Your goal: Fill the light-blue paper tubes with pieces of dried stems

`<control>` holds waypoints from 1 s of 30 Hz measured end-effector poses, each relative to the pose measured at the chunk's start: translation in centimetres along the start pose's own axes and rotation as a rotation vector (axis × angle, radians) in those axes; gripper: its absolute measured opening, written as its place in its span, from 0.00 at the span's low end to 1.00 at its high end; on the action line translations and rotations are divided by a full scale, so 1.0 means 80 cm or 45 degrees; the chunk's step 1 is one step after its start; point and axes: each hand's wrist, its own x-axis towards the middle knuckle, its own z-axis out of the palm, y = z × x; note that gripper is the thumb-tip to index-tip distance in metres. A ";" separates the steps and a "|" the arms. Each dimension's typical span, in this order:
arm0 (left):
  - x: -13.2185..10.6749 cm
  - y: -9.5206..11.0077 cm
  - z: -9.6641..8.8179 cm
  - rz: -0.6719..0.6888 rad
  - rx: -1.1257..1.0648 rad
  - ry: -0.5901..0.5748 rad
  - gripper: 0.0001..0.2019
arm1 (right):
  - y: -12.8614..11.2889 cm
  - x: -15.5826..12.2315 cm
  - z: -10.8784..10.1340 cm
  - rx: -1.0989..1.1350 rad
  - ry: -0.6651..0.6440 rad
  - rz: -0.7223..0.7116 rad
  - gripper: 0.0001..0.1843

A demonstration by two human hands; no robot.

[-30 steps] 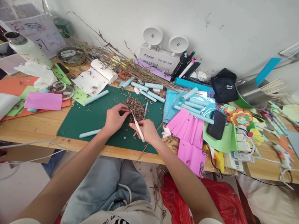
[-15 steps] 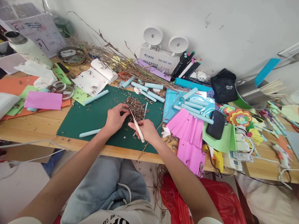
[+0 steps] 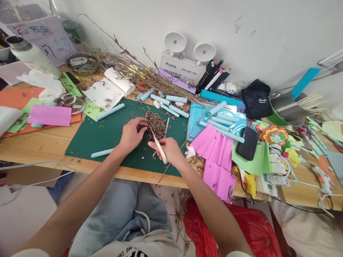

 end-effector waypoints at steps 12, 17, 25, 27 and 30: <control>0.011 0.009 -0.024 0.112 0.301 -0.441 0.54 | 0.008 -0.031 -0.043 0.301 -0.114 0.029 0.24; 0.022 0.001 -0.020 0.139 0.383 -0.370 0.38 | 0.009 -0.035 -0.046 0.271 -0.102 0.036 0.24; 0.038 0.004 -0.020 0.158 0.248 -0.485 0.51 | 0.009 -0.033 -0.045 0.299 -0.066 0.068 0.26; 0.043 0.005 -0.013 0.192 0.237 -0.531 0.53 | 0.007 -0.033 -0.048 0.281 -0.053 0.057 0.27; 0.049 0.005 -0.005 0.282 0.259 -0.536 0.45 | -0.001 -0.038 -0.053 0.061 -0.003 0.012 0.27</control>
